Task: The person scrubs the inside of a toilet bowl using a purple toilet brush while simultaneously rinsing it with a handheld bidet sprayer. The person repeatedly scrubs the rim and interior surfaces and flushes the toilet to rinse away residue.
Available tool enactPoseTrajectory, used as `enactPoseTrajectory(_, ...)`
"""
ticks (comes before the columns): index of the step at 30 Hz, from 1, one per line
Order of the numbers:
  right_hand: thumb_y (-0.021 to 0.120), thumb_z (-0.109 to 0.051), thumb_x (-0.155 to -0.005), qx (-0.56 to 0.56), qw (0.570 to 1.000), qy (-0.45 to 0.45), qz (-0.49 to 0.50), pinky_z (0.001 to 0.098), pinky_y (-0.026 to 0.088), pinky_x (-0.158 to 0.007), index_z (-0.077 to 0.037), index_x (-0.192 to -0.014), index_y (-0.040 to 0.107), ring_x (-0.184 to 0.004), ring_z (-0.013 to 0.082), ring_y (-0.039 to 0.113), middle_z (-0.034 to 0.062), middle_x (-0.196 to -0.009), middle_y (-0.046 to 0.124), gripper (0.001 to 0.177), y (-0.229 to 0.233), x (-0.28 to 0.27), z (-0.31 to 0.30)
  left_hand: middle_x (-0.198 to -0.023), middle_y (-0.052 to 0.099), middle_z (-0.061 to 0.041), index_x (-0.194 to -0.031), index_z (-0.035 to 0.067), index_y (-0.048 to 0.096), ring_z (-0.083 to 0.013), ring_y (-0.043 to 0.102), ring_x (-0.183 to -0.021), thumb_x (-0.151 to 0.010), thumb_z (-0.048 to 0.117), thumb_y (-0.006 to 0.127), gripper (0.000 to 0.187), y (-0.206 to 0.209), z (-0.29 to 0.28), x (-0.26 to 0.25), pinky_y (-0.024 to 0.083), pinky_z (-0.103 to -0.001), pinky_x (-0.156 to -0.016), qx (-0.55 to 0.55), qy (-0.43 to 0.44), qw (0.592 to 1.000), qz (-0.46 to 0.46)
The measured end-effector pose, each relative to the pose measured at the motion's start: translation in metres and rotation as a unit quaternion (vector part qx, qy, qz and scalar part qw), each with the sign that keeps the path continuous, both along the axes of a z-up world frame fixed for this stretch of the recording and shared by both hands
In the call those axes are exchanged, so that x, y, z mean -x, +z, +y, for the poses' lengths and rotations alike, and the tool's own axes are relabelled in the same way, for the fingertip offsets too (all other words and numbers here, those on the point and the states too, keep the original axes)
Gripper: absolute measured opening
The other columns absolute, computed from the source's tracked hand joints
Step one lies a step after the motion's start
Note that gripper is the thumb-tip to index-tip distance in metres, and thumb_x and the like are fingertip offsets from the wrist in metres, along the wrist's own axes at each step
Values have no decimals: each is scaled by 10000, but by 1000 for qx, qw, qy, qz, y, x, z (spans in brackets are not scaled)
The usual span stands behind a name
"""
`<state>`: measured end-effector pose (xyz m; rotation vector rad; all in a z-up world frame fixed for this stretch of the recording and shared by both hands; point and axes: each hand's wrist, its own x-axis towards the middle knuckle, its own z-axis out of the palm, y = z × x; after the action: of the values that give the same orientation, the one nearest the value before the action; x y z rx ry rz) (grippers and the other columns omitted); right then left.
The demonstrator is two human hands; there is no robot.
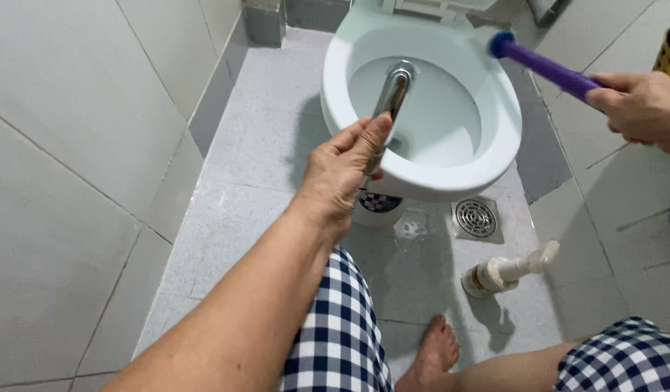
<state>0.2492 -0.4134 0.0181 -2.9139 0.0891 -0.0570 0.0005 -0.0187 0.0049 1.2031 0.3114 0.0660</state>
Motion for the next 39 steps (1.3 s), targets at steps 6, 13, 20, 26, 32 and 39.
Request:
enactPoseTrajectory(6, 460, -301, -1099, 42, 999, 14, 2, 331, 397, -369, -168, -1490, 492, -462, 168, 460, 123, -681, 571, 415, 28, -8, 69, -1073, 712, -67, -1299, 102, 623, -180, 654, -985, -728, 607, 730, 770, 5, -22, -34, 553, -337, -808, -13, -38, 994, -99)
enactPoseTrajectory(13, 479, -276, -1078, 157, 986, 48, 26, 336, 453, -371, -161, -1505, 467, -442, 191, 508, 148, -667, 611, 442, 53, -4, 86, -1095, 736, -89, -1293, 94, 612, -171, 675, -1015, -704, 660, 741, 827, 21, -51, -103, 585, -340, -802, -41, -54, 986, -155)
enactPoseTrajectory(20, 491, -306, -1075, 219, 975, 33, 33, 307, 472, -348, -177, -1518, 460, -412, 168, 521, 140, -649, 639, 462, 52, 39, 44, -1041, 735, -75, -1249, 125, 658, -194, 655, -938, -675, 604, 725, 749, 14, -66, -95, 557, -362, -777, -62, -91, 990, -91)
enactPoseTrajectory(26, 510, -333, -1054, 180, 982, -15, 55, 341, 497, -392, -196, -1501, 495, -433, 181, 562, 149, -707, 686, 468, 36, 103, -7, -940, 684, -102, -1218, 139, 737, -197, 512, -772, -761, 526, 733, 598, 4, -75, -57, 441, -366, -673, -91, -148, 984, -39)
enactPoseTrajectory(32, 506, -352, -1019, 203, 977, -29, 58, 298, 526, -431, -229, -1508, 459, -455, 155, 602, 106, -790, 701, 506, 24, 174, -39, -931, 707, -28, -1217, 99, 702, -133, 595, -819, -793, 460, 736, 557, 3, -85, -24, 473, -305, -728, -102, -196, 975, -26)
enactPoseTrajectory(39, 522, -268, -1032, 70, 983, -75, 151, 291, 477, -391, -228, -1506, 502, -428, 143, 530, 138, -741, 663, 476, 28, 248, -40, -963, 714, -48, -1195, 62, 710, -149, 593, -853, -795, 425, 741, 541, 4, -83, 5, 475, -312, -771, -116, -215, 969, -29)
